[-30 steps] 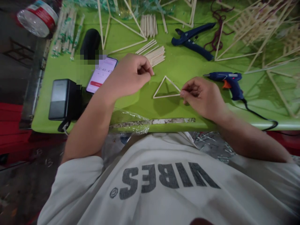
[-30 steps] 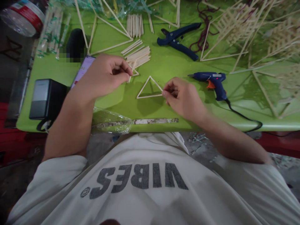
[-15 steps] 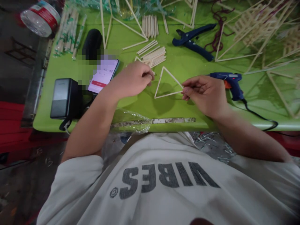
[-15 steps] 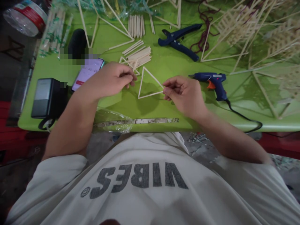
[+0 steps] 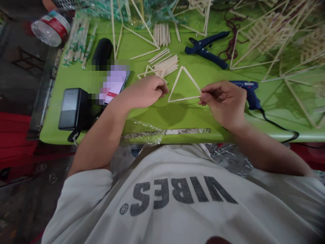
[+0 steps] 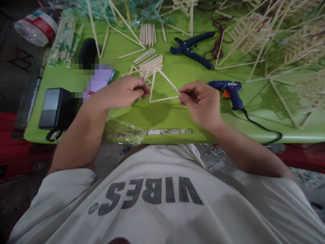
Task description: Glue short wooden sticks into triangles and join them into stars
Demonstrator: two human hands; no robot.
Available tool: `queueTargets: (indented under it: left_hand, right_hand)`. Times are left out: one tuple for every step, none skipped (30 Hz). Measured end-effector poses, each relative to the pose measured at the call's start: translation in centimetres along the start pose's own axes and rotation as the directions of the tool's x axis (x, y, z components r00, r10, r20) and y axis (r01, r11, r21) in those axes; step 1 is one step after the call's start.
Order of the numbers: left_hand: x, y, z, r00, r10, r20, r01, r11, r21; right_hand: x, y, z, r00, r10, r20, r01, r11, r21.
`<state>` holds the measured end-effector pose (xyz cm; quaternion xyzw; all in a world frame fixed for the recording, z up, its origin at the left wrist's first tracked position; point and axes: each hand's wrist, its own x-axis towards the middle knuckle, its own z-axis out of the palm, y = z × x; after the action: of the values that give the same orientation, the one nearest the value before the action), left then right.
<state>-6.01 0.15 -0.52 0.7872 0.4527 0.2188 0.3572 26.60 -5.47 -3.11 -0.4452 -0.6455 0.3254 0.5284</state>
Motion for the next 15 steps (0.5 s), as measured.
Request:
queueTargets:
  left_hand:
    - [0.1, 0.2, -0.2, 0.999, -0.027, 0.022, 0.027, 0.999, -0.018]
    - [0.3, 0.4, -0.4, 0.998, -0.049, 0.035, 0.05, 0.998, -0.04]
    - [0.3, 0.7, -0.5, 0.998, -0.056, 0.035, 0.059, 0.996, -0.067]
    - [0.4, 0.9, -0.6, 0.999, -0.046, 0.015, 0.047, 0.994, -0.099]
    - [0.4, 1.1, -0.6, 1.0, -0.02, -0.003, 0.019, 0.991, -0.131]
    - [0.3, 1.3, -0.6, 1.0, 0.019, -0.018, -0.022, 0.986, -0.163]
    - [0.3, 1.4, -0.5, 0.997, 0.064, -0.031, -0.069, 0.979, -0.193]
    - [0.2, 1.6, -0.3, 0.993, 0.11, -0.041, -0.117, 0.968, -0.224]
    - [0.1, 1.8, -0.1, 0.987, 0.152, -0.053, -0.161, 0.953, -0.256]
    - [0.0, 2.0, 0.1, 0.98, 0.188, -0.069, -0.2, 0.936, -0.291]
    - [0.0, 2.2, 0.4, 0.972, 0.217, -0.093, -0.236, 0.914, -0.329]
    - [0.0, 2.5, 0.6, 0.963, 0.239, -0.122, -0.268, 0.89, -0.369]
    - [0.0, 2.7, 1.0, 0.954, 0.253, -0.16, -0.297, 0.863, -0.409]
    - [0.1, 2.9, 1.3, 0.944, 0.258, -0.204, -0.324, 0.835, -0.446]
    - [0.2, 3.1, 1.7, 0.934, 0.254, -0.249, -0.347, 0.81, -0.473]
  right_hand:
    - [0.0, -0.1, 0.0, 0.999, -0.023, -0.03, 0.023, 1.0, 0.007]
    - [0.1, -0.3, 0.0, 0.997, -0.045, -0.066, 0.046, 0.999, 0.013]
    - [0.2, -0.5, 0.0, 0.994, -0.056, -0.095, 0.058, 0.998, 0.017]
    - [0.3, -0.8, -0.1, 0.991, -0.06, -0.12, 0.063, 0.998, 0.02]
    - [0.6, -1.1, -0.2, 0.986, -0.073, -0.152, 0.078, 0.997, 0.026]
    - [0.8, -1.3, -0.3, 0.978, -0.096, -0.184, 0.103, 0.994, 0.034]
    - [1.1, -1.6, -0.4, 0.968, -0.126, -0.218, 0.139, 0.989, 0.041]
    - [1.5, -1.8, -0.5, 0.956, -0.159, -0.245, 0.176, 0.983, 0.049]
    - [1.9, -1.9, -0.5, 0.947, -0.184, -0.262, 0.206, 0.977, 0.057]
    - [2.3, -2.0, -0.4, 0.94, -0.205, -0.273, 0.232, 0.97, 0.07]
    - [2.7, -2.1, -0.2, 0.936, -0.215, -0.278, 0.249, 0.964, 0.093]
    - [3.2, -2.2, 0.1, 0.937, -0.215, -0.275, 0.256, 0.959, 0.123]
    - [3.5, -2.3, 0.5, 0.939, -0.209, -0.274, 0.258, 0.953, 0.158]
    - [3.9, -2.4, 1.1, 0.942, -0.2, -0.27, 0.257, 0.947, 0.193]
    - [4.2, -2.5, 1.8, 0.946, -0.191, -0.263, 0.252, 0.942, 0.223]
